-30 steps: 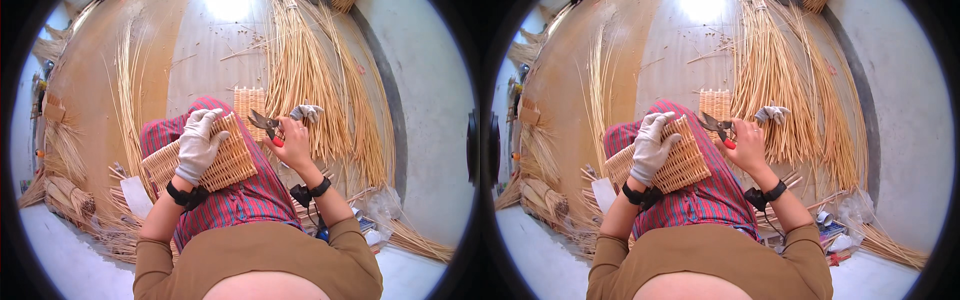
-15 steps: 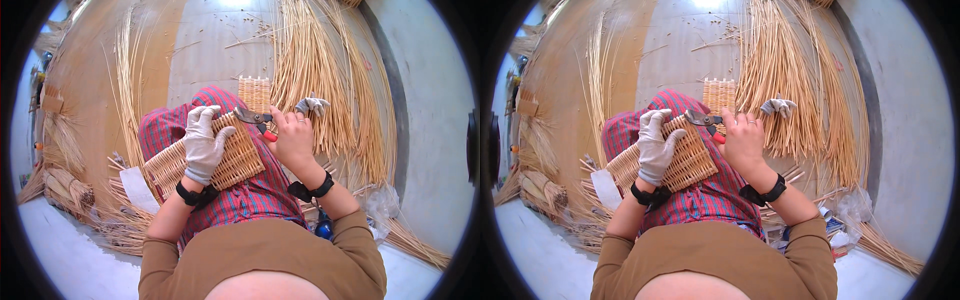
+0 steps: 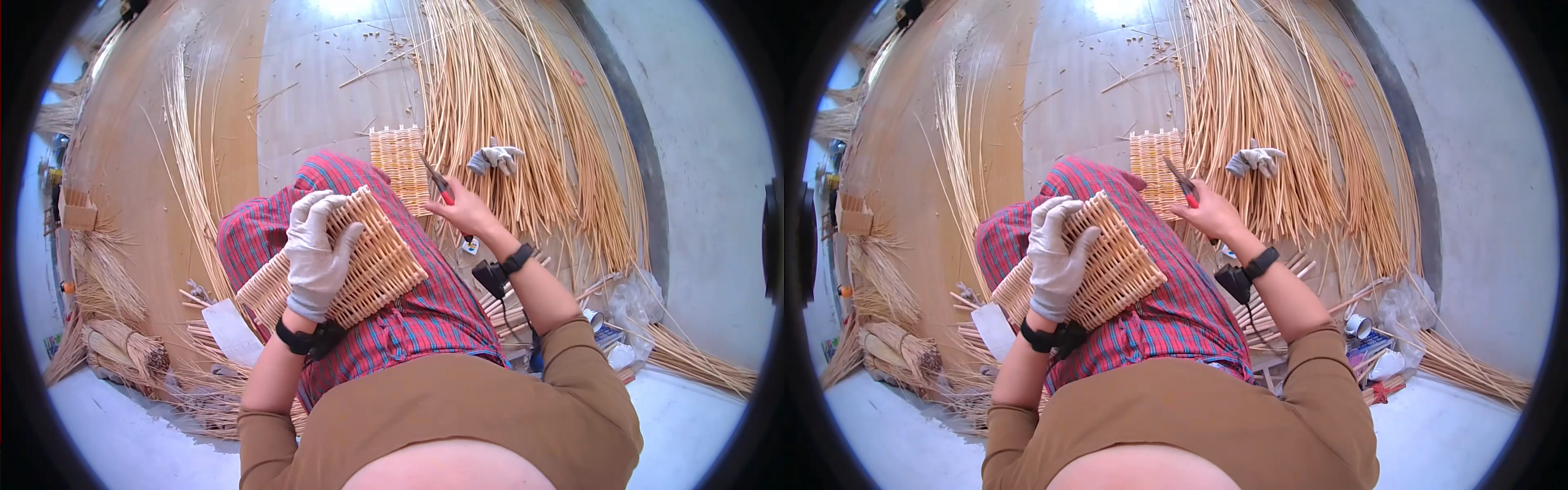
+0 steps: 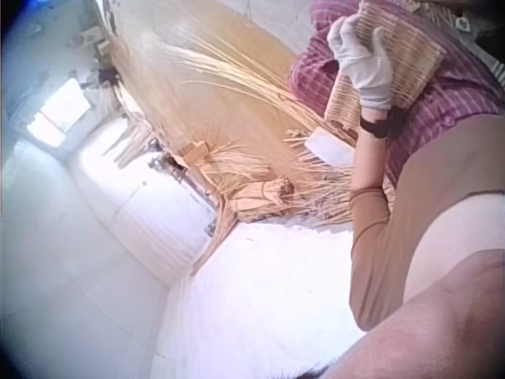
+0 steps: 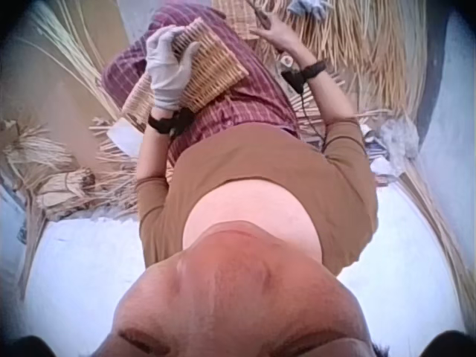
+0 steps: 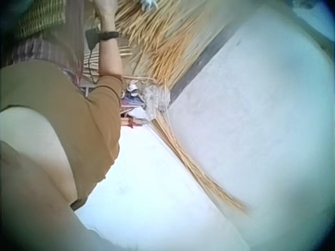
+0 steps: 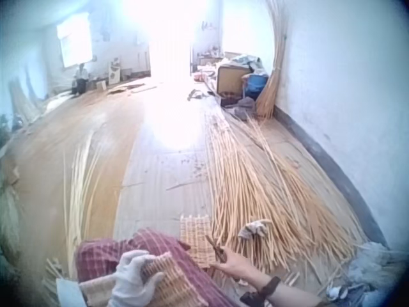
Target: The person is weaving a wicker basket, measuring it with a tape and cutting the edges with a tool.
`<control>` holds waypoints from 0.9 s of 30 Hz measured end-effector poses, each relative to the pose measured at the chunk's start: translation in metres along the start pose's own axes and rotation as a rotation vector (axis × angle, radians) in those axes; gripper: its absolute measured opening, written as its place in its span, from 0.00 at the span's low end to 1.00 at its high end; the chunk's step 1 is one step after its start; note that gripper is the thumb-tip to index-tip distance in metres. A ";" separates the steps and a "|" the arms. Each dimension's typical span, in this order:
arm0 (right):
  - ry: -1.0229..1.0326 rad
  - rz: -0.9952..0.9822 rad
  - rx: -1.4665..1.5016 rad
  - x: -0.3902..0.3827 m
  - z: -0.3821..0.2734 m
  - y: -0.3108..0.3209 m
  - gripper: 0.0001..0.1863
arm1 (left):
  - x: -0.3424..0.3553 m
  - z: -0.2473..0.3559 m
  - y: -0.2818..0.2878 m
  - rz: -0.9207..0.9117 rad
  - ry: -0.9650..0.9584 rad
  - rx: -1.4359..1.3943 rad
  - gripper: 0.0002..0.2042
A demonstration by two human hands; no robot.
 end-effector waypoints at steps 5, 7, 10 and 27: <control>-0.568 -0.131 -0.417 -0.012 0.211 -0.044 0.51 | 0.011 0.016 -0.006 -0.200 -0.348 0.353 0.33; -0.551 -0.142 -0.400 -0.022 0.244 -0.050 0.51 | 0.015 0.019 -0.013 -0.234 -0.358 0.430 0.32; -0.257 -0.051 -0.026 -0.017 0.250 -0.054 0.40 | 0.022 0.020 -0.031 -0.276 -0.403 0.523 0.27; 0.800 -0.024 -0.222 -0.054 -0.133 -0.060 0.40 | 0.021 0.006 -0.032 -0.099 -0.414 0.583 0.18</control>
Point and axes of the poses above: each hand's wrist, its own x-axis towards the middle knuckle, its own y-axis out of the back of the hand, z = x × y, the point moved 5 cm from there along x, towards the middle knuckle, and after that the axes turned 14 degrees about x, right-handed, at the moved point
